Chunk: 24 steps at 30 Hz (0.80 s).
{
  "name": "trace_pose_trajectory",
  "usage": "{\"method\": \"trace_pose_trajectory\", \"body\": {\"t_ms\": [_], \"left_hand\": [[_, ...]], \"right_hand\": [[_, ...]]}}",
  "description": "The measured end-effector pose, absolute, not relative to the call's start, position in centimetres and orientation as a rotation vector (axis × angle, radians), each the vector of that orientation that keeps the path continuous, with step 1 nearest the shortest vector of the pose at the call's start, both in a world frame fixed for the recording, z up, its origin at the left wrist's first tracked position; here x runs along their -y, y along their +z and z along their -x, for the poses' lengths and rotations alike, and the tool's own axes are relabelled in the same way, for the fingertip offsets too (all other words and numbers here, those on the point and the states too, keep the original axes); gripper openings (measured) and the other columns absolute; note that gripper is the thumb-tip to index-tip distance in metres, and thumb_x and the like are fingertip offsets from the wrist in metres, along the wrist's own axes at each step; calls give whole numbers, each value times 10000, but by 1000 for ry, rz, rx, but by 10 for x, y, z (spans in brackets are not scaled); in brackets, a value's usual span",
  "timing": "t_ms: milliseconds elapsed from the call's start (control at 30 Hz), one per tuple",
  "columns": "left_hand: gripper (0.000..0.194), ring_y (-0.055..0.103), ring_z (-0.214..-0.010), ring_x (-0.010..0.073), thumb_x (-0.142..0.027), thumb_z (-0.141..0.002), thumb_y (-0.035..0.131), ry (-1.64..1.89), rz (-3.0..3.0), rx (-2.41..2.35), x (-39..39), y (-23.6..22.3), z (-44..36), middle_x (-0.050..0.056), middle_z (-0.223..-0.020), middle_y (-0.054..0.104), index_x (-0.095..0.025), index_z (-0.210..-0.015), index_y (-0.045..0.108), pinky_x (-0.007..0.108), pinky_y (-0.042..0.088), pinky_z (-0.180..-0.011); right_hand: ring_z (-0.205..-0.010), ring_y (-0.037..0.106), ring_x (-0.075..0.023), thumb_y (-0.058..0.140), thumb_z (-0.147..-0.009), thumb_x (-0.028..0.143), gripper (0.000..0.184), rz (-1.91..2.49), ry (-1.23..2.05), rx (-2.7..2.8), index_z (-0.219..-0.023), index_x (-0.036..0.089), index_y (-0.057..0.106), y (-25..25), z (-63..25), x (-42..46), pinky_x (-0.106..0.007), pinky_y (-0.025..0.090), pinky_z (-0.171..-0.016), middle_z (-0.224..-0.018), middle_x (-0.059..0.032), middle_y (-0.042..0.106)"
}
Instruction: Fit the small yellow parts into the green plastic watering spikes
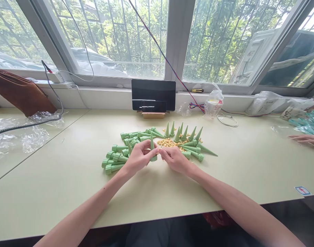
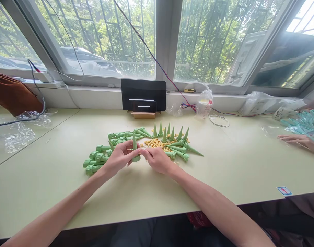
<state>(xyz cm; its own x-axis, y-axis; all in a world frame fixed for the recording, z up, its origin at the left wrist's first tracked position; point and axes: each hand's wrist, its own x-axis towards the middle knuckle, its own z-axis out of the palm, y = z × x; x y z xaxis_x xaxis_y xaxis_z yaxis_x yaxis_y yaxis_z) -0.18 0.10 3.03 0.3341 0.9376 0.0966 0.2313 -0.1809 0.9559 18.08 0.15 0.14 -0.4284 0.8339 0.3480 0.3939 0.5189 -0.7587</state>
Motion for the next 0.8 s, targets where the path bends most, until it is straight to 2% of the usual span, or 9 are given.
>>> {"method": "trace_pose_trajectory", "body": {"t_ms": [167,367,600,667,800], "left_hand": [[309,442,-480,67,-487,-839,654,971,-1608,-1081,-1,30,1,-20,-693,528,-184,-841,595,192,350,-397],[311,419,-471,62,-483,-825,663,933,-1624,-1077,0,34,1,-20,-684,523,-181,-812,589,188,340,-393],[315,403,-474,67,-497,-839,641,924,-1652,-1059,1,33,1,-30,-653,481,-188,-819,589,187,323,-390],[316,403,-471,67,-499,-838,640,929,-1653,-1060,0,32,1,-27,-658,489,-187,-821,592,189,324,-392],[303,404,-471,64,-485,-840,644,944,-1648,-1075,-1,31,1,-22,-668,512,-186,-825,595,186,332,-396]], "right_hand": [[-549,374,-114,384,-1010,425,403,996,746,2020,-690,193,460,1,-181,-3,-259,281,-544,-588,33,417],[-548,362,-106,339,-1021,422,447,958,773,2057,-641,191,391,0,-182,-3,-256,285,-553,-588,34,386],[-490,234,-93,296,-1027,449,521,999,769,2073,-581,185,351,2,-181,-1,-272,197,-512,-543,46,230],[-493,243,-93,285,-1029,455,529,1012,775,2073,-579,185,357,3,-180,0,-271,203,-515,-541,44,247],[-531,368,-107,300,-1030,442,486,1015,771,2073,-642,185,442,3,-180,-1,-259,282,-551,-559,35,394]]}}
